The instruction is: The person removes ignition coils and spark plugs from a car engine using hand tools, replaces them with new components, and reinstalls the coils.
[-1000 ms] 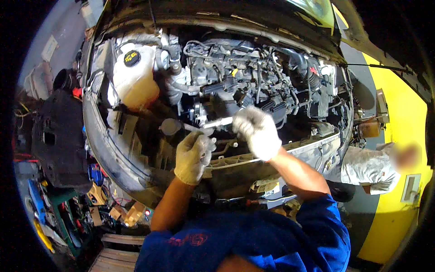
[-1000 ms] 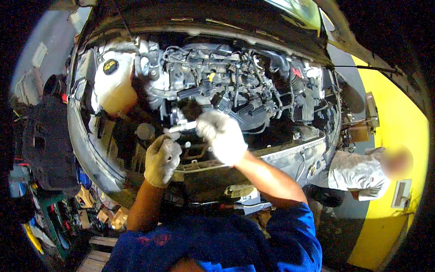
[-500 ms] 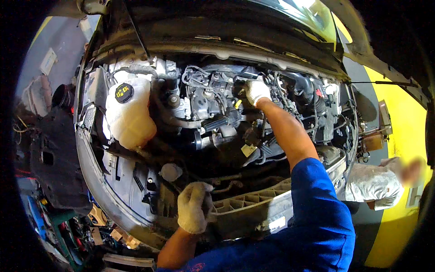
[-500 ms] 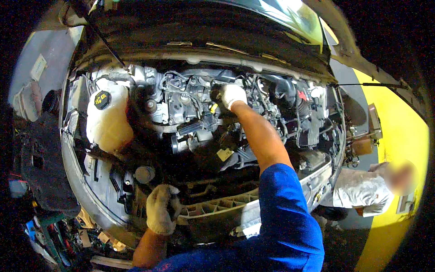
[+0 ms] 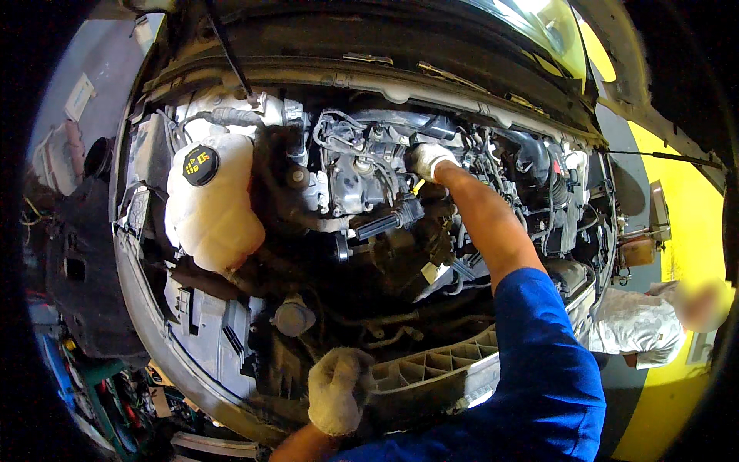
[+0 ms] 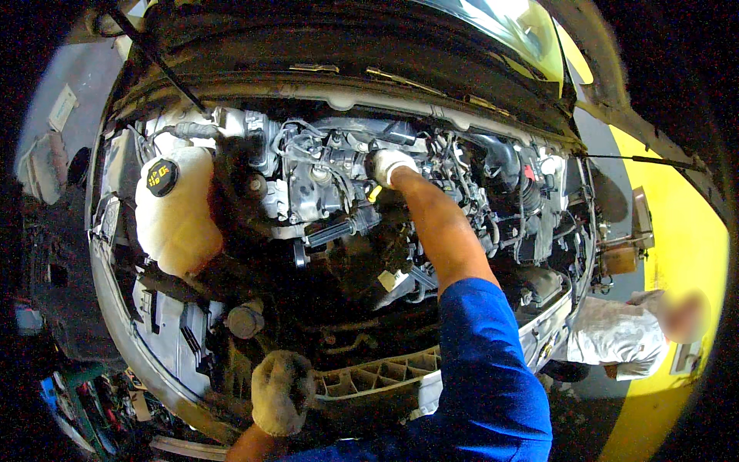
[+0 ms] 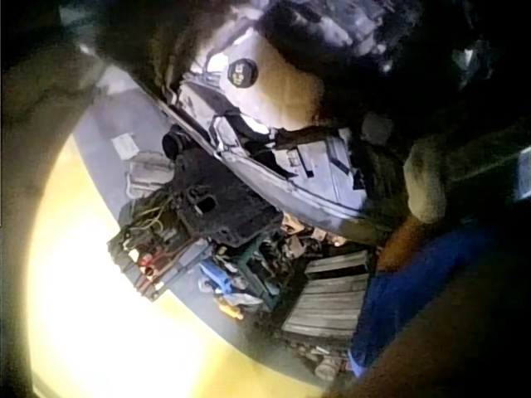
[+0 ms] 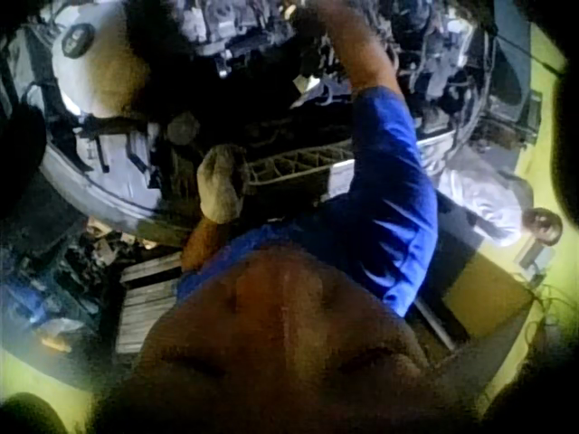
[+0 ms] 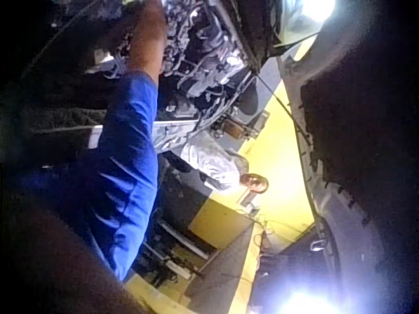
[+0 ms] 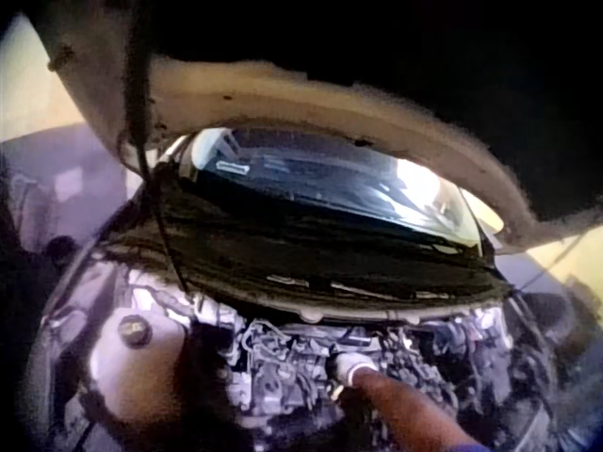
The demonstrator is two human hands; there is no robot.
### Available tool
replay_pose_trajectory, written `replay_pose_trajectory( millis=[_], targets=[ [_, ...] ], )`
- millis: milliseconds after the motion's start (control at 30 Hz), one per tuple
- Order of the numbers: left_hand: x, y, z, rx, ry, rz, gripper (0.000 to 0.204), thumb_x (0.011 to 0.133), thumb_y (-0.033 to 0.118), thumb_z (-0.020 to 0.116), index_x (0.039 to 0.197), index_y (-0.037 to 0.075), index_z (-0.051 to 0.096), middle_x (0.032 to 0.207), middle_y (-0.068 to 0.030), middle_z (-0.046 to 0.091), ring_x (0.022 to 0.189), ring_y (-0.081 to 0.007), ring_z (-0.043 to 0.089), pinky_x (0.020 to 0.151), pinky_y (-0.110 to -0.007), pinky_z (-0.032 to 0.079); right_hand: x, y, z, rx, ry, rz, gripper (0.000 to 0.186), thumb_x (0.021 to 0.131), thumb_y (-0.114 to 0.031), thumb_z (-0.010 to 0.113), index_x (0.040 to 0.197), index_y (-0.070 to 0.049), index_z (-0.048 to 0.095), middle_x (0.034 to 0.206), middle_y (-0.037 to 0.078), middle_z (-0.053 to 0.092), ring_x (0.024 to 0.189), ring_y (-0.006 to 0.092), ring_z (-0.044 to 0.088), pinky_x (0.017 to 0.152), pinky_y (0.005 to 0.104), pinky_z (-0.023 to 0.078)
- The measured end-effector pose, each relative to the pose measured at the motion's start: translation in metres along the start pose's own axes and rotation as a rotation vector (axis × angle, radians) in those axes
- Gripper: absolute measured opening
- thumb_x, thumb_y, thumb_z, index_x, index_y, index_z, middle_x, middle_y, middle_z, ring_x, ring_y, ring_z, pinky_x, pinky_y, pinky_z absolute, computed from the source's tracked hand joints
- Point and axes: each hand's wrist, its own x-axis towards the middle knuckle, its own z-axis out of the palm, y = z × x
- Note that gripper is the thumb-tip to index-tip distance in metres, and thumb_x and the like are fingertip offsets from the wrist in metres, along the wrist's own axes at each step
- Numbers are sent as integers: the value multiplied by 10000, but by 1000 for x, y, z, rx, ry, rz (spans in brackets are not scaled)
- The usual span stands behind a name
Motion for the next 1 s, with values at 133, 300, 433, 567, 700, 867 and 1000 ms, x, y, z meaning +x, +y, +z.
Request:
replay_pose_trajectory(
  millis=[133, 300, 433, 567, 700, 867, 1000],
  targets=[
    [0, 0, -2, -18, -23, 10, 395, 976, 406, 624, 937, 12, 625, 720, -71, 611, 546, -150, 550, 452, -275, 433, 9, 5, 0, -37, 4, -118, 314, 834, -333, 635, 1032, -121, 756, 1098, 178, 717, 1051, 374, 669, 914, 447, 523],
    [0, -2, -5, 8, -18, -8, 379, 965, 400, 639, 937, 23, 633, 720, -62, 610, 553, -146, 549, 457, -277, 431, 11, 10, 2, -52, 18, -211, 305, 823, -328, 629, 1002, -116, 756, 1057, 185, 720, 1015, 390, 671, 891, 458, 529],
    [-1, 2, -2, 14, -31, 10, 397, 954, 425, 644, 908, 31, 640, 711, -56, 609, 555, -141, 548, 459, -270, 426, 7, 5, -4, -121, -14, -251, 282, 829, -273, 628, 1012, -94, 747, 1041, 202, 717, 996, 402, 676, 867, 463, 541],
    [-2, 5, 0, 9, -9, -24, 419, 948, 443, 645, 898, 27, 643, 707, -53, 610, 553, -142, 545, 460, -271, 426, -2, -7, -8, -199, -38, -215, 255, 832, -144, 600, 1033, -79, 744, 1075, 216, 712, 1040, 398, 678, 875, 456, 550],
    [-1, 0, -4, -13, -49, -9, 428, 944, 449, 658, 926, 22, 642, 722, -55, 619, 549, -145, 546, 463, -278, 430, -7, -11, -12, -230, -45, -202, 256, 835, -102, 585, 1031, -56, 743, 1091, 224, 710, 1048, 389, 683, 880, 448, 553],
    [-2, 0, -3, -27, -47, -7, 415, 947, 432, 665, 948, 17, 638, 740, -69, 632, 566, -154, 561, 480, -291, 447, -7, -10, -13, -232, -67, -193, 264, 839, -102, 578, 1039, -52, 743, 1078, 232, 710, 1041, 384, 687, 882, 448, 552],
    [-2, -1, -2, -45, -28, -4, 413, 952, 424, 661, 947, 12, 637, 734, -77, 632, 569, -157, 565, 484, -292, 447, -12, -12, -17, -196, -53, -197, 264, 842, -113, 578, 1041, -66, 745, 1069, 224, 714, 1035, 385, 688, 882, 450, 551]
  ],
)
